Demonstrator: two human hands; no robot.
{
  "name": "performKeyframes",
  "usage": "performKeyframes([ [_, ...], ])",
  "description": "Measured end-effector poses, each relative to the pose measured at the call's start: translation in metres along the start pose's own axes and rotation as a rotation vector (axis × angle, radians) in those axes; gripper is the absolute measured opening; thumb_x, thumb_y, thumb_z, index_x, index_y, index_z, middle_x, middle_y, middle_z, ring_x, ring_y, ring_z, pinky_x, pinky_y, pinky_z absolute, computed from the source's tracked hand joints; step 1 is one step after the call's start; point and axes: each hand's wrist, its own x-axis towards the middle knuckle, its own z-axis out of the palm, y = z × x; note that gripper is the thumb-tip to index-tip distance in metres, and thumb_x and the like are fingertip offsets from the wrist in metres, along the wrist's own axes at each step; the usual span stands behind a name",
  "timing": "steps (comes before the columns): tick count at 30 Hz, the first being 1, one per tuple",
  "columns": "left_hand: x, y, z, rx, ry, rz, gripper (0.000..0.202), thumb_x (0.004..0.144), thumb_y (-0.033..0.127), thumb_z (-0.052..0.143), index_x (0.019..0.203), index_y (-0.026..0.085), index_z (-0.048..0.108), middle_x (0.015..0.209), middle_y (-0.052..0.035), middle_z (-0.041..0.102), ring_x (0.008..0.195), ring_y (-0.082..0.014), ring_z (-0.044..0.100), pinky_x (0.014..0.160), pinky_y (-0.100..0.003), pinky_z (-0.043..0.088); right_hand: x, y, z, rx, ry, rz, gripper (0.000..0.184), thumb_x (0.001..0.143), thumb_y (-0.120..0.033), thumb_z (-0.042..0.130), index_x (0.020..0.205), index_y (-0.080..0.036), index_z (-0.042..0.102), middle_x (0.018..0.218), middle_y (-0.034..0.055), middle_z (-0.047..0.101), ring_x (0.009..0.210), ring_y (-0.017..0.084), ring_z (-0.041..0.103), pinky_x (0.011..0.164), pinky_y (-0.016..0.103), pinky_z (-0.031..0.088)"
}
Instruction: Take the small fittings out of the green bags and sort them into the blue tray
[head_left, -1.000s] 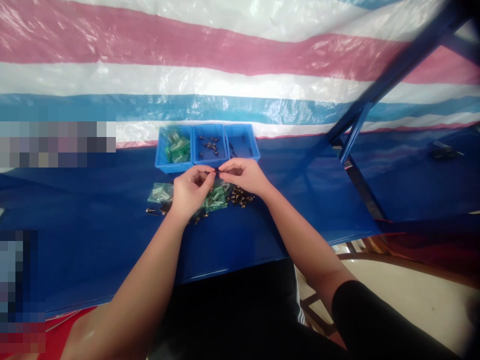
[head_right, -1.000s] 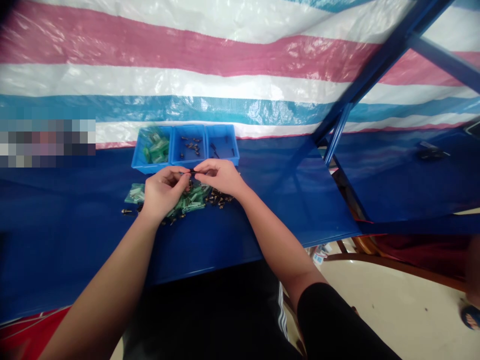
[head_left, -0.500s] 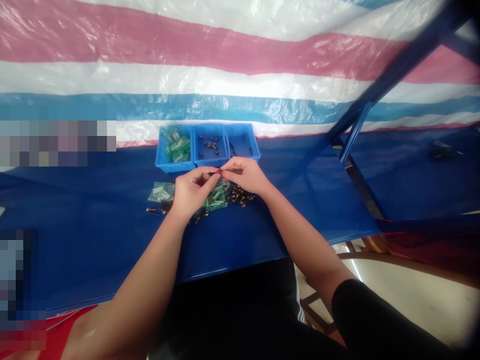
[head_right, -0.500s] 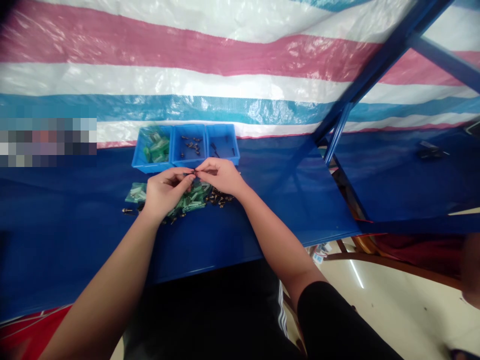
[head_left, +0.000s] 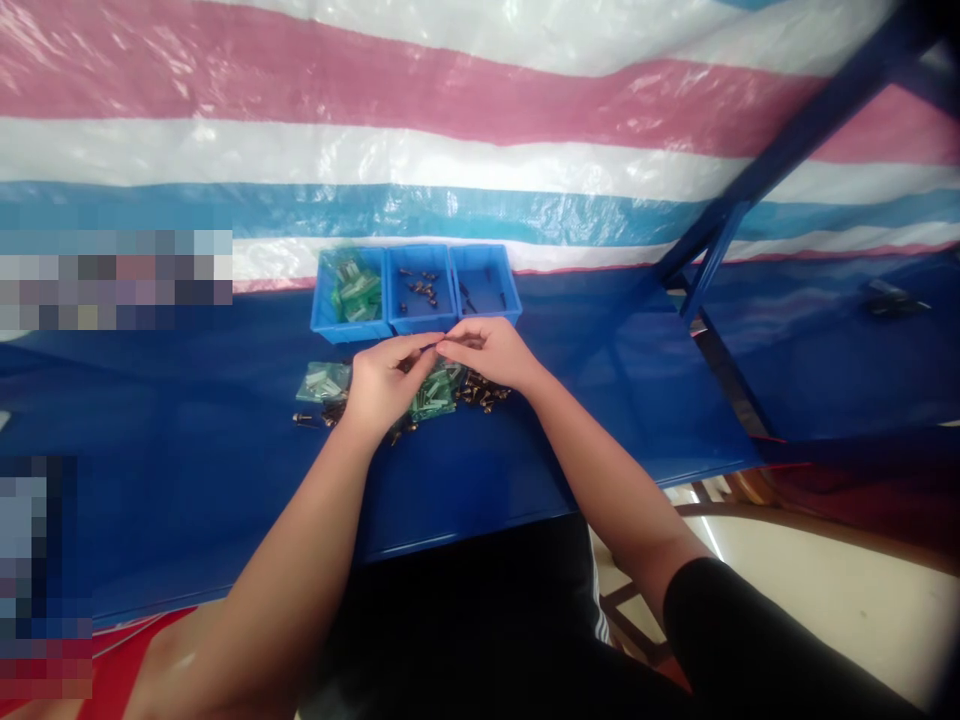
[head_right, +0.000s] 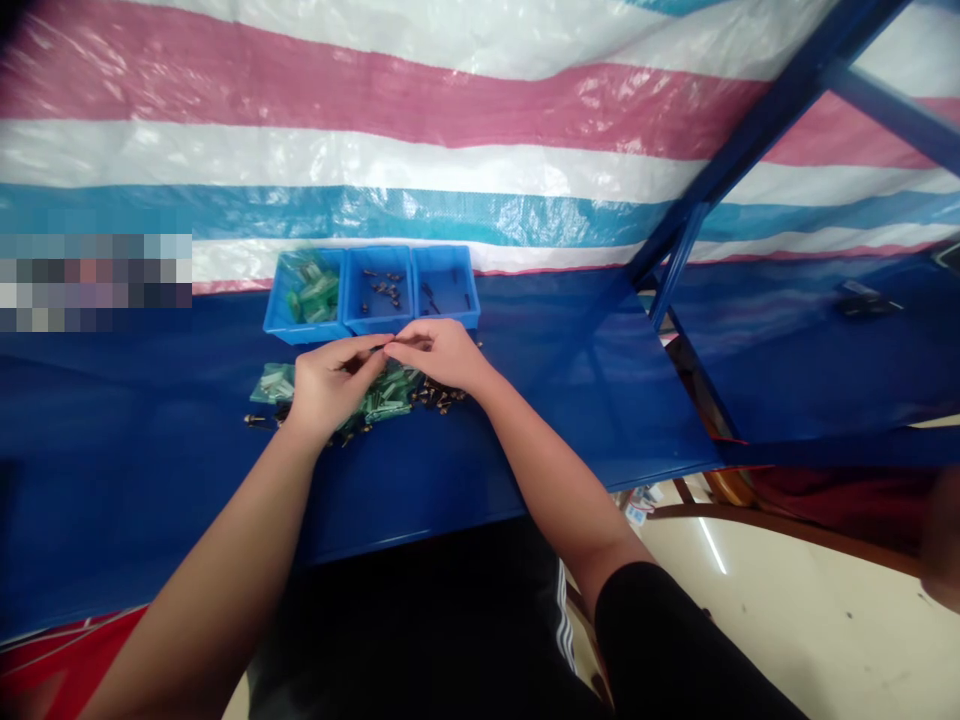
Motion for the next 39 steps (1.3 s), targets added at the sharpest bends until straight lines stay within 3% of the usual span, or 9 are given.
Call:
performKeyframes([
  [13, 0.002, -0.003, -0.001, 0.123, 0.011, 0.034, 0.032, 0.1, 0.041, 0.062, 0.119, 0.021, 0.081, 0.103, -0.0077, 0.08, 0.081, -0.0178, 0.07, 0.084, -0.03, 0.056, 0.002, 0.005, -0.002, -0.011, 0.071, -0.014, 0.026, 0.086, -0.041, 0.076, 0.1, -0.019, 0.077, 0.089, 0.0042, 0.079, 0.075, 0.016, 0.072, 0.074, 0.031, 0.058],
  [23, 0.003, -0.003, -0.001, 0.119, 0.061, -0.043, 0.032, 0.096, 0.041, 0.067, 0.116, 0.02, 0.08, 0.071, 0.0003, 0.067, 0.06, -0.0126, 0.056, 0.068, -0.026, 0.049, 0.003, 0.009, -0.001, -0.102, 0.106, -0.047, 0.024, 0.085, -0.039, 0.077, 0.098, -0.02, 0.081, 0.093, 0.0051, 0.081, 0.081, 0.018, 0.073, 0.078, 0.033, 0.059],
  [35, 0.002, -0.003, 0.0, 0.085, 0.037, -0.053, 0.027, 0.094, 0.038, 0.069, 0.113, 0.021, 0.078, 0.068, 0.0025, 0.061, 0.059, -0.0117, 0.052, 0.067, -0.025, 0.047, 0.002, 0.009, -0.002, -0.145, 0.149, -0.061, 0.02, 0.084, -0.036, 0.078, 0.095, -0.019, 0.081, 0.092, 0.0049, 0.081, 0.082, 0.018, 0.074, 0.082, 0.034, 0.06],
  [39, 0.002, -0.001, 0.0, 0.09, 0.055, -0.056, 0.033, 0.094, 0.035, 0.069, 0.123, 0.02, 0.075, 0.068, 0.0036, 0.06, 0.059, -0.0108, 0.052, 0.069, -0.024, 0.048, 0.003, 0.008, -0.005, -0.137, 0.285, -0.092, 0.022, 0.085, -0.037, 0.078, 0.097, -0.019, 0.081, 0.088, 0.0043, 0.08, 0.076, 0.017, 0.073, 0.08, 0.033, 0.061],
])
